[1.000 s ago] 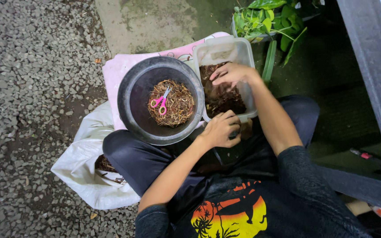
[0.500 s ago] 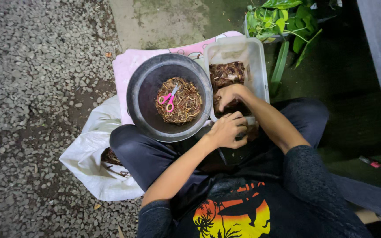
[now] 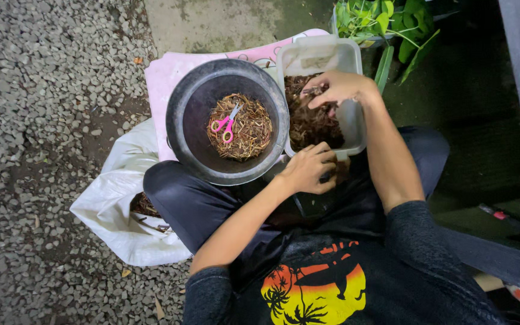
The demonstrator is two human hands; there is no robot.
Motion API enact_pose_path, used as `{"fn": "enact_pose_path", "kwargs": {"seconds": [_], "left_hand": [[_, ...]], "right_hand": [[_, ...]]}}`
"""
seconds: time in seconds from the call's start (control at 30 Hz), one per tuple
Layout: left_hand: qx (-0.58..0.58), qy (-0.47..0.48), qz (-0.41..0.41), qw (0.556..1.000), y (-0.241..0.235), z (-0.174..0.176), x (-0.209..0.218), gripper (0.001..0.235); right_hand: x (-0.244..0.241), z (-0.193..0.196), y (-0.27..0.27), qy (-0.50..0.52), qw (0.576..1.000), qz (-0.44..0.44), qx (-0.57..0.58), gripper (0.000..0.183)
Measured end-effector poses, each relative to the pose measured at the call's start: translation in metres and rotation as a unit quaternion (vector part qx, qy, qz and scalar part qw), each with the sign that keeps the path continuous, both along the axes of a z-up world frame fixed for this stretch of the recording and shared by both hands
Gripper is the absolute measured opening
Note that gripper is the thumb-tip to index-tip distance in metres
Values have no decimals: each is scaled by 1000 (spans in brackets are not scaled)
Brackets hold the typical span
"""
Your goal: The person sits on the ground and uses both hands to sort dried plant material between a metal pot and a clear plastic container. They repeatedly pick up handfuls, separate strands, and transfer material between the two containers.
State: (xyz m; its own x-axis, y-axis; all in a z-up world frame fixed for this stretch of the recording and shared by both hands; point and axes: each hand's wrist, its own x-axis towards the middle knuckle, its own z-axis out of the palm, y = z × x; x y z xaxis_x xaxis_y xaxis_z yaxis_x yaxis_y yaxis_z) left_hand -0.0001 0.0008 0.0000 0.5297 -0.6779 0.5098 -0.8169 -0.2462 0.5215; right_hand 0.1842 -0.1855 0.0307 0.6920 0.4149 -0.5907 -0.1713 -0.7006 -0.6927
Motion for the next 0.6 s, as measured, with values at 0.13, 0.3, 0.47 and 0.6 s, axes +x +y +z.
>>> {"fn": "enact_pose_path", "kwargs": {"seconds": [0.13,0.3,0.47,0.6], "left_hand": [[-6,-5,-1,1000,0,0,2,26],[-7,-21,2,1000,0,5,1,27],[-17,-10,4,1000,0,7,2,25],[-6,-29,4,1000,-1,3,0,24]], "right_hand": [[16,-32,-8,-10,999,8,-49,67],[31,-128,8,-287,954,67,-59,83],[17,-173,48,-229,932,202,-197,99],[-2,-147,43,-114,945,258,-169,103]]}}
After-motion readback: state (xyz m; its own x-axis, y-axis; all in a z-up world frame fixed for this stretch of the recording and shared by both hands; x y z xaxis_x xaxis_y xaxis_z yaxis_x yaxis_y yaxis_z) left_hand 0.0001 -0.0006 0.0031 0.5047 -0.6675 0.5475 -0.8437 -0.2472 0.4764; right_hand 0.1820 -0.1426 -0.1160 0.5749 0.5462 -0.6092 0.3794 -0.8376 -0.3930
